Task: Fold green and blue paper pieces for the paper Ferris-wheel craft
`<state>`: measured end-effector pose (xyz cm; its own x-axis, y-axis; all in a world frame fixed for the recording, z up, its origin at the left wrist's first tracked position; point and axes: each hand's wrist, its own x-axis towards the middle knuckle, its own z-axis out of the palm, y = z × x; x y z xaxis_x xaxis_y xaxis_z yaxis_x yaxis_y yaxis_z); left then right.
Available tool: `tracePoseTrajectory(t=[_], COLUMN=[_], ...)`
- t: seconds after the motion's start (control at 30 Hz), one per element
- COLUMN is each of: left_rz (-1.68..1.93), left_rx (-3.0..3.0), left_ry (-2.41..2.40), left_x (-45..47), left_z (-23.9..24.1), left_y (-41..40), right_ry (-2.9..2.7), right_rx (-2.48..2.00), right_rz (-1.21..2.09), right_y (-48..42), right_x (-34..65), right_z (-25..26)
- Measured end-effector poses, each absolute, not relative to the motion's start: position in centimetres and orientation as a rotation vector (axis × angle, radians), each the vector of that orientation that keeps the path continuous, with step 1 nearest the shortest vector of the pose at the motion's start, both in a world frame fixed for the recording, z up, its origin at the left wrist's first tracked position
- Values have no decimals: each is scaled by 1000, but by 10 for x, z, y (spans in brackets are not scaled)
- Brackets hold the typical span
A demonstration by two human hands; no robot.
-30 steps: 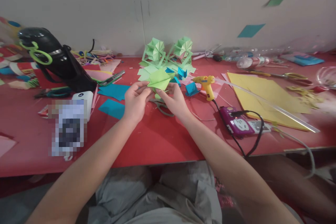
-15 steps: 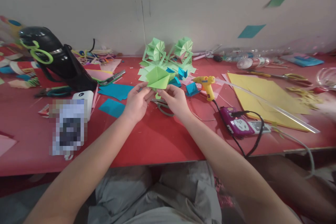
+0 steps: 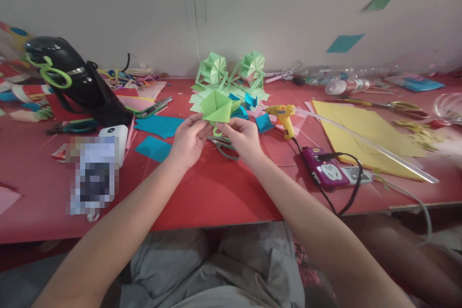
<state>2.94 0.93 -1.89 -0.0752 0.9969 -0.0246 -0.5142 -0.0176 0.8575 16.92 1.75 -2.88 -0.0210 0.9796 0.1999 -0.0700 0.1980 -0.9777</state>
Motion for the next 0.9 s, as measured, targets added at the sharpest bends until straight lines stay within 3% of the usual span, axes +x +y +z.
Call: tracePoseTrajectory(t=[0.57,0.9], left_rz=[1415,1595], left_rx=[684,852], left_ry=[813,961], left_x=[33,24], left_z=[-17,-17], left_y=[6,11], right_ry=[-1195,-1245], right_rx=[-960,-960], right_rz=[1018,1201], right_y=[19,21], right_x=[170,169], right_z=[-31,-35])
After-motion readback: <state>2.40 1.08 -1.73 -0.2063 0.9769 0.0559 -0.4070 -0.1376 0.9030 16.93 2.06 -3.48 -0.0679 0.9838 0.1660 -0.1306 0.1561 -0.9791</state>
